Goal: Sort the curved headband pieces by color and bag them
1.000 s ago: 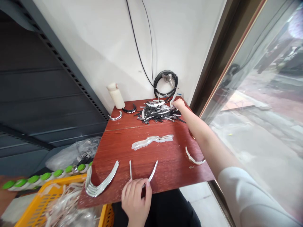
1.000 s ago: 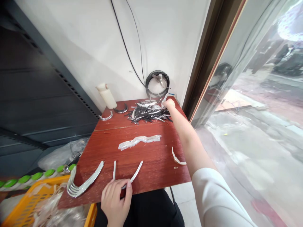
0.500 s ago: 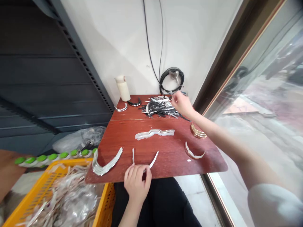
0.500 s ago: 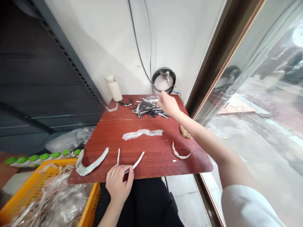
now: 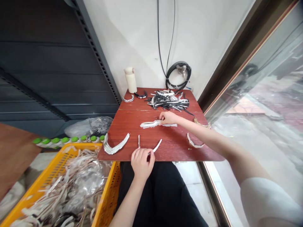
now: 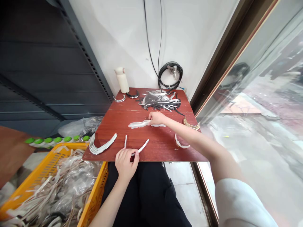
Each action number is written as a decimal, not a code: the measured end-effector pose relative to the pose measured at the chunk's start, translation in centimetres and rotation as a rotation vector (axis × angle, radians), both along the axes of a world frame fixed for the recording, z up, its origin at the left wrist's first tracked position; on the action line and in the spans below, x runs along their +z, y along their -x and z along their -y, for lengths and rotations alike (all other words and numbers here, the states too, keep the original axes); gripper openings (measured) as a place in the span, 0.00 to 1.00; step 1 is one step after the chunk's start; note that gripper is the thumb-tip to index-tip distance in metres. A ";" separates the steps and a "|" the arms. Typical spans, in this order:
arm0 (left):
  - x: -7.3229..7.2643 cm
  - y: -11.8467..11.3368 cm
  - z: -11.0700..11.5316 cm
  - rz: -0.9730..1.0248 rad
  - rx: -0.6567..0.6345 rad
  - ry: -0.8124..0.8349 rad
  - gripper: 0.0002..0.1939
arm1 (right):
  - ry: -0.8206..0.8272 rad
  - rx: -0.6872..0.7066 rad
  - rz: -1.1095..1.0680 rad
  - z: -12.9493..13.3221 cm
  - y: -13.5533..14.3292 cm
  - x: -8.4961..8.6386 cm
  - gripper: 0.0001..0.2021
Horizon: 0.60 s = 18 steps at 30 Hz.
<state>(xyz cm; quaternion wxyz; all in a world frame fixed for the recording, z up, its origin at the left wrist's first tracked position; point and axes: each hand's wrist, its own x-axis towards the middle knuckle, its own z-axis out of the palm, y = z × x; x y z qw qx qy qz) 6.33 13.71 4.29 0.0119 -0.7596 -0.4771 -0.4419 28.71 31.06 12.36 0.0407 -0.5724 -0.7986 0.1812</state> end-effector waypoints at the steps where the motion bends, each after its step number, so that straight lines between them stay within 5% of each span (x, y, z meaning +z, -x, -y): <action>1: 0.0 0.0 0.0 0.000 0.003 -0.001 0.03 | 0.041 -0.008 0.005 -0.2 0.2 0.1 0.15; 6: 0.0 -0.1 0.1 0.006 0.011 0.009 0.03 | 0.188 -0.009 -0.012 -0.1 1.1 0.6 0.09; 11: 0.0 -0.1 0.1 -0.004 0.008 0.015 0.03 | 0.158 -0.062 -0.168 2.1 0.3 2.1 0.06; 18: 0.1 -0.1 0.1 -0.025 0.078 -0.149 0.10 | 0.257 -0.095 -0.742 8.2 -3.3 6.6 0.09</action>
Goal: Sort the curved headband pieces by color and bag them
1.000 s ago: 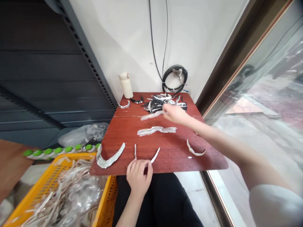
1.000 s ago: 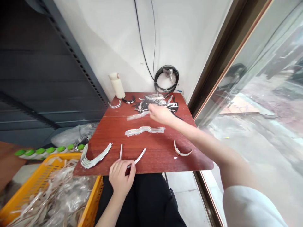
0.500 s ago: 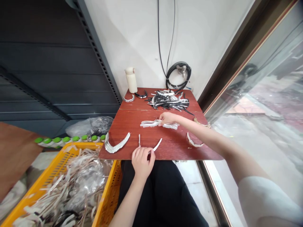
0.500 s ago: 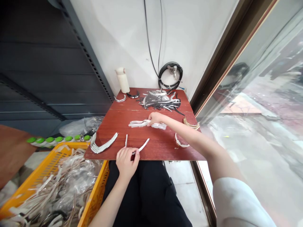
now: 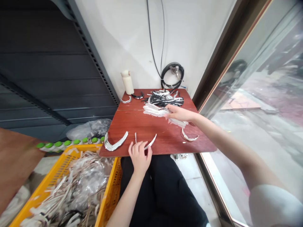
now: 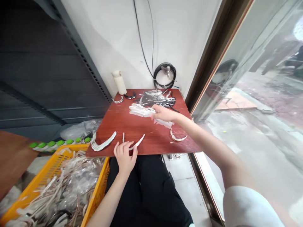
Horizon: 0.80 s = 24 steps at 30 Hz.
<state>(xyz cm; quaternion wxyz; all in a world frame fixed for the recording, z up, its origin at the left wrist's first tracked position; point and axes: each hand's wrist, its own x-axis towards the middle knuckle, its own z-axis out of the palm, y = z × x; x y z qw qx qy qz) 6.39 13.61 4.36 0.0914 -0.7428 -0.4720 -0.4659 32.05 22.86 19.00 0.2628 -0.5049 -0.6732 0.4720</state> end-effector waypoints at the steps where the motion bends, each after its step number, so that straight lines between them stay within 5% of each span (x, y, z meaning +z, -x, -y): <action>1: 0.5 -0.4 0.1 0.020 0.002 -0.038 0.12 | 0.024 -0.007 -0.045 1.5 -0.5 0.6 0.11; 5: 4.0 -3.9 1.3 0.178 -0.207 0.090 0.12 | 0.068 -0.101 -0.152 8.6 -2.3 1.3 0.13; 10: 7.5 -10.5 3.8 0.416 -0.453 0.445 0.12 | 0.057 -0.242 -0.252 16.8 -4.0 -1.0 0.12; 14: 7.0 -14.3 5.9 0.451 -0.514 0.646 0.12 | 0.032 -0.427 -0.283 21.9 -5.0 -4.0 0.12; 19: 5.3 -16.7 7.3 0.049 -0.595 0.490 0.10 | 0.007 -0.678 -0.350 26.4 -5.0 -7.0 0.11; 24: 4.0 -17.1 7.9 -0.010 -0.575 0.483 0.11 | 0.026 -0.915 -0.468 29.5 -5.3 -7.8 0.13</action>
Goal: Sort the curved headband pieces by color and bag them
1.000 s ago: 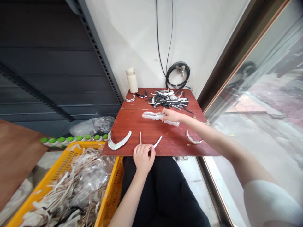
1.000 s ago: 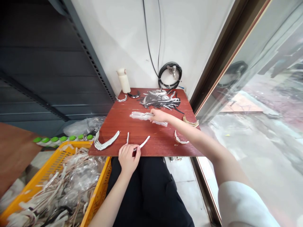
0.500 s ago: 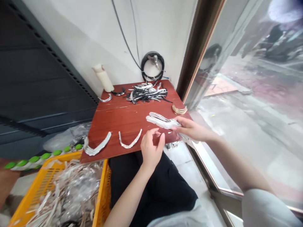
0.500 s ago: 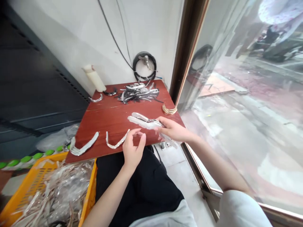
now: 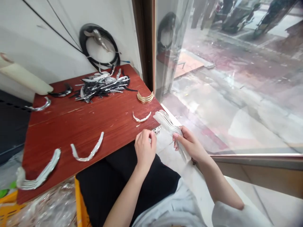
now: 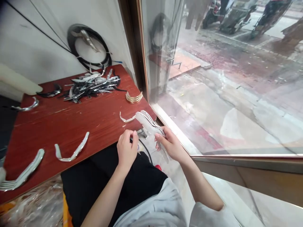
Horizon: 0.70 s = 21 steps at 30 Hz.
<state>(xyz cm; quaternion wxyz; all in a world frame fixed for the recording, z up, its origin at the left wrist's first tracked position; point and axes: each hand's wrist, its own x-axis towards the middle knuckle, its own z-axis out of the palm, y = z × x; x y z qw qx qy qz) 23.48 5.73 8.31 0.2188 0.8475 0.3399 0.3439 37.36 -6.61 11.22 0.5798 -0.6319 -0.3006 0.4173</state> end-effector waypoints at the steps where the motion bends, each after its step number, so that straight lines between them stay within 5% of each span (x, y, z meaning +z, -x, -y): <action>1: -0.3 0.0 0.2 -0.012 -0.032 0.019 0.10 | 0.005 -0.036 -0.014 0.5 -0.2 0.1 0.13; 5: -1.5 -0.7 1.5 -0.188 -0.422 0.124 0.06 | 0.012 -0.097 -0.011 2.5 -1.0 0.2 0.13; 7: -2.0 -1.6 2.1 -0.236 -0.500 0.215 0.17 | 0.016 -0.102 -0.007 3.2 -1.3 0.1 0.13; 13: -0.5 -4.5 3.0 0.148 -0.441 0.743 0.13 | 0.055 -0.111 -0.048 3.7 -1.3 -0.5 0.14; 16: 0.4 -4.7 2.7 0.137 -0.389 0.702 0.17 | 0.058 -0.108 -0.054 3.2 -0.9 -0.6 0.14; 21: 0.5 -3.4 1.1 0.292 -0.095 0.591 0.17 | 0.055 -0.152 -0.060 2.6 -0.5 -0.2 0.14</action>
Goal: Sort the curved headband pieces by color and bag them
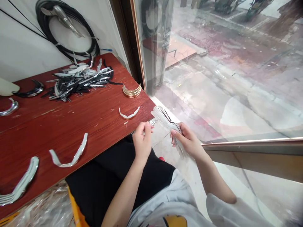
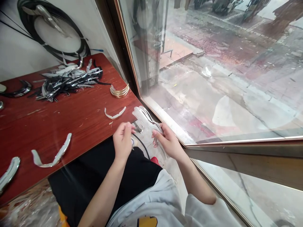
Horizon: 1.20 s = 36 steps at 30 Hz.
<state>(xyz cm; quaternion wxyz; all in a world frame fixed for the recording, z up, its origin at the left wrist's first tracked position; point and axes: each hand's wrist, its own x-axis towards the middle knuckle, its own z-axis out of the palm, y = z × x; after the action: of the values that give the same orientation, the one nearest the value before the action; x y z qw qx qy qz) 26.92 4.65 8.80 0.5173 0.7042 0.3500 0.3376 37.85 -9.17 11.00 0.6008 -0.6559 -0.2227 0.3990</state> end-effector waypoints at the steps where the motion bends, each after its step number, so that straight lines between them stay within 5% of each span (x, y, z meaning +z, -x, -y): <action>1: 0.0 0.3 -0.3 0.047 0.053 0.033 0.16 | -0.005 0.007 -0.004 -0.1 0.0 0.1 0.14; 9: 0.1 0.5 0.2 0.205 -0.310 0.499 0.18 | -0.087 0.209 -0.036 -1.1 0.9 0.5 0.13; 15: -0.4 0.8 -0.6 0.316 -0.220 0.597 0.15 | -0.021 0.408 -0.365 -2.7 1.3 -0.1 0.15; 22: -0.2 2.0 -2.8 0.484 0.067 0.577 0.22 | 0.038 0.689 -0.681 -4.5 2.5 -0.7 0.23; 25: 0.2 2.7 -3.2 0.523 0.072 0.586 0.21 | 0.051 0.689 -0.503 -4.8 3.3 -0.8 0.20; 31: 0.3 4.2 -2.8 0.390 0.084 0.437 0.21 | 0.052 0.546 0.188 -5.2 4.9 -0.6 0.20; 36: 0.8 5.7 -2.7 0.407 0.131 0.277 0.18 | 0.033 0.463 0.472 -6.1 6.1 0.0 0.15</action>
<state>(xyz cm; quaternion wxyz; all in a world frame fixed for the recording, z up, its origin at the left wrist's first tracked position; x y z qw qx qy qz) 21.21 7.39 9.62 0.6456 0.5199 0.3264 0.4543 31.78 -3.03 11.03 0.4152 -0.6718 -0.4925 0.3656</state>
